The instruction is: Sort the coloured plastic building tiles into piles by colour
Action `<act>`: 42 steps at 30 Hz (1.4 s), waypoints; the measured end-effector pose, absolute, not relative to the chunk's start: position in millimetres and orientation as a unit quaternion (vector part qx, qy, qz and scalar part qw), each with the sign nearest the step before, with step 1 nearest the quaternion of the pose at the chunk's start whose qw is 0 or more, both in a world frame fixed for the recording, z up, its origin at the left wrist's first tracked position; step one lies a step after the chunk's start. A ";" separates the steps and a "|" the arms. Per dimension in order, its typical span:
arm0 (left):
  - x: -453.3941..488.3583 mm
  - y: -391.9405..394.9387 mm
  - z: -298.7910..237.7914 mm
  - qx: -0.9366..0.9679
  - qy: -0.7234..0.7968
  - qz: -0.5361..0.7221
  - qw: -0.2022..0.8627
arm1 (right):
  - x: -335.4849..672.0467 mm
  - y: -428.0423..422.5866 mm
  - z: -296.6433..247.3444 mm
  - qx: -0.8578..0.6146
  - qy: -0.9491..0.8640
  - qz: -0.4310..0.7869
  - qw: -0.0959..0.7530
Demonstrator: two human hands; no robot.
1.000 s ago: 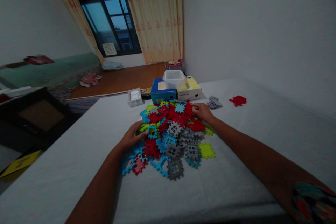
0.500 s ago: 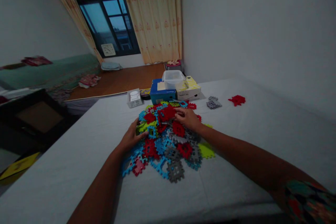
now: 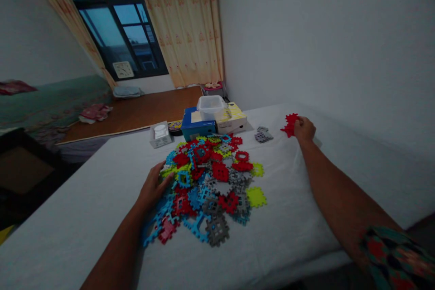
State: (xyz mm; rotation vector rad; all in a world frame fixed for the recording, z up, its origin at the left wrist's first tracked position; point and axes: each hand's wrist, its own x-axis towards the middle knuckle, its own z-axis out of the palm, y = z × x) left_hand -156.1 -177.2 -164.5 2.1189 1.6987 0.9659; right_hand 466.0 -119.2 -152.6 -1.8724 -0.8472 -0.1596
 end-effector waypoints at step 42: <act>-160.1 -176.4 -163.9 0.729 0.600 0.306 0.122 | 248.6 -141.8 -163.7 -0.435 -0.871 -0.025 0.225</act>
